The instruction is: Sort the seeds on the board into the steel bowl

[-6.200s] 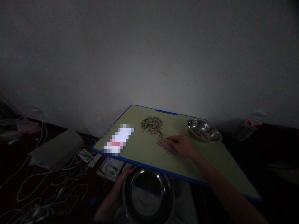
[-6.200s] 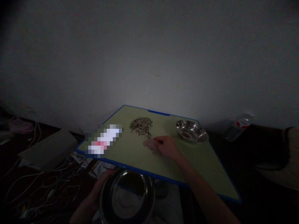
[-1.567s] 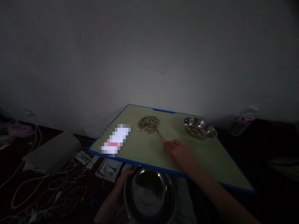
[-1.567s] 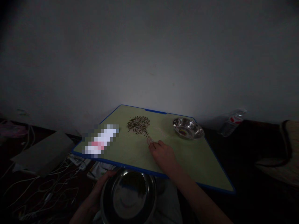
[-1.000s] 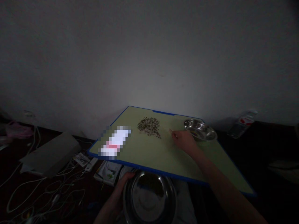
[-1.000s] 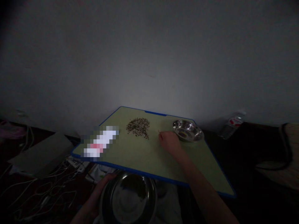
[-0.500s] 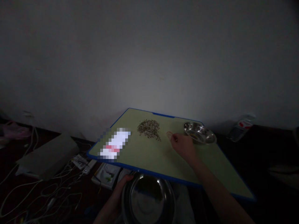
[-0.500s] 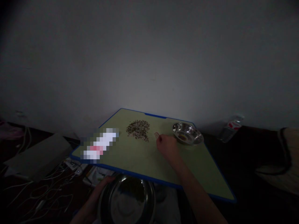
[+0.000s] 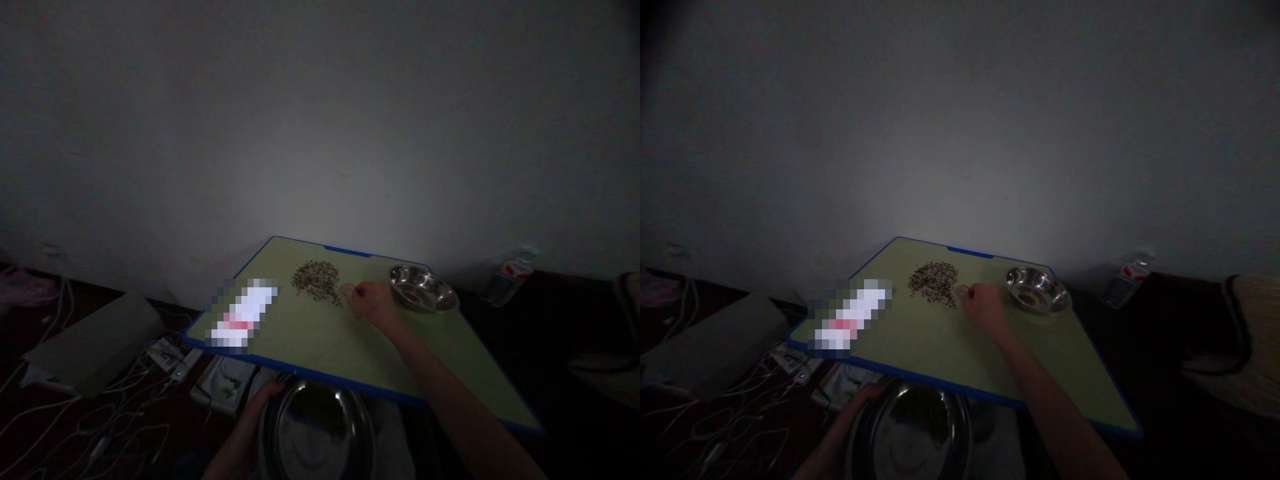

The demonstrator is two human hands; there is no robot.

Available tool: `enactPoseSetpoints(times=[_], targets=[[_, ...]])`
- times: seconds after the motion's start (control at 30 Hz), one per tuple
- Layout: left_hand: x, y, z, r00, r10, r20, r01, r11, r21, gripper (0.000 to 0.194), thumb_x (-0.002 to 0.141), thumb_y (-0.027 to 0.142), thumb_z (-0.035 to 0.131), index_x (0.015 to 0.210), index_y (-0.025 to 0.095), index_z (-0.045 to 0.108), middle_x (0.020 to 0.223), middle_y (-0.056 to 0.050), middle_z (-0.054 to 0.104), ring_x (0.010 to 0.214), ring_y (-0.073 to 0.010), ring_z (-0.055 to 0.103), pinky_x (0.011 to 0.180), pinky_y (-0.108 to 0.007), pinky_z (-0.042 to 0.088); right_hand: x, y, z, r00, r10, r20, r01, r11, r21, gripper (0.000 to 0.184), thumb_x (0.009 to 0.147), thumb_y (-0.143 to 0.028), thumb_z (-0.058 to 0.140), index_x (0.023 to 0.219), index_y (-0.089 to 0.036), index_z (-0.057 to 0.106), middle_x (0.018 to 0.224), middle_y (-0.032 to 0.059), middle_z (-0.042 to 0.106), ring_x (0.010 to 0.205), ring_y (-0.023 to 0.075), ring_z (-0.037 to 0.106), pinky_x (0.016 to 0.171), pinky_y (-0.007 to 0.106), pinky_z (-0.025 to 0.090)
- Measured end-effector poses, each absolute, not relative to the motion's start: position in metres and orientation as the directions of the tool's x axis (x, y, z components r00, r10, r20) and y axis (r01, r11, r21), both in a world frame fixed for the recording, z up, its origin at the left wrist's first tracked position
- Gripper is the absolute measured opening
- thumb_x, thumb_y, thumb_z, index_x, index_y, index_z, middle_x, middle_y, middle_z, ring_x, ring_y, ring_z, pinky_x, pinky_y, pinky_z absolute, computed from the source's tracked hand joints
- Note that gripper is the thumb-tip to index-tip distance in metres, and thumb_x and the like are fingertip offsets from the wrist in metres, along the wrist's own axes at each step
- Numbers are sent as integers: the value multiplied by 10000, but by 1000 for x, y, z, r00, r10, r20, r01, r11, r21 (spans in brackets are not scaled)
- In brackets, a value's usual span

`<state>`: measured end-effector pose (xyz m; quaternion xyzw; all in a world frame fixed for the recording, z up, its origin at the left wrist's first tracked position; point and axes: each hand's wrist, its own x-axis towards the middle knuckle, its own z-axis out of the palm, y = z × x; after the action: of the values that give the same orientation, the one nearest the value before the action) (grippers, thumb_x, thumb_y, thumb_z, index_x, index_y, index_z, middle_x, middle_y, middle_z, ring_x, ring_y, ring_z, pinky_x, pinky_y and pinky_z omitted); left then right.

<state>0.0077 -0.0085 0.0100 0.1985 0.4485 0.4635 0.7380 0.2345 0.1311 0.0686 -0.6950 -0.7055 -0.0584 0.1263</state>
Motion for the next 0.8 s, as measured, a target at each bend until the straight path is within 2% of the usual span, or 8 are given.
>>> enactPoseSetpoints(times=[0.13, 0.33, 0.4, 0.5, 0.67, 0.8], targets=[[9, -10, 13, 141, 868, -476, -509, 476, 717, 267, 800, 301, 466, 1037, 198, 532, 1103, -53, 542, 919, -196, 545, 764, -375, 464, 252, 135, 70, 41, 974, 225, 980, 5, -198, 295, 732, -295, 438, 737, -149, 695, 685, 74, 676, 653, 158, 609, 539, 201, 367], [10, -8, 13, 124, 874, -470, -499, 464, 732, 276, 795, 309, 472, 1037, 189, 532, 1095, -44, 543, 923, -211, 545, 758, -385, 465, 266, 131, 63, 129, 944, 305, 906, 12, -423, 290, 728, -304, 443, 682, -127, 668, 623, 65, 662, 592, 143, 610, 518, 190, 402], [10, -8, 12, 121, 876, -467, -495, 462, 736, 264, 796, 304, 472, 1030, 200, 537, 1098, -47, 545, 924, -203, 544, 763, -372, 464, 263, 129, 62, 157, 944, 291, 847, 23, -531, 280, 732, -298, 432, 706, -118, 645, 628, 66, 661, 550, 131, 607, 492, 183, 416], [9, -8, 8, 116, 877, -466, -491, 459, 741, 261, 799, 310, 463, 1019, 197, 546, 1100, -40, 545, 921, -209, 543, 764, -372, 464, 256, 125, 58, 179, 977, 119, 694, -40, -719, 230, 729, -248, 415, 751, -102, 591, 611, 70, 658, 449, 109, 586, 409, 162, 417], [9, -6, 2, 101, 882, -461, -508, 444, 738, 282, 795, 309, 472, 1036, 176, 535, 1095, -45, 544, 916, -213, 545, 757, -384, 465, 241, 121, 49, 154, 984, -91, 577, -164, -800, 140, 723, -239, 453, 746, -115, 514, 516, 59, 634, 372, 123, 562, 345, 175, 424], [10, -5, -1, 86, 892, -443, -543, 415, 730, 300, 792, 303, 480, 1057, 167, 518, 1094, -54, 542, 916, -211, 547, 753, -394, 466, 222, 125, 46, 146, 968, -204, 371, -245, -896, 109, 757, -239, 449, 791, -136, 445, 478, 41, 617, 414, 153, 591, 354, 200, 454]])
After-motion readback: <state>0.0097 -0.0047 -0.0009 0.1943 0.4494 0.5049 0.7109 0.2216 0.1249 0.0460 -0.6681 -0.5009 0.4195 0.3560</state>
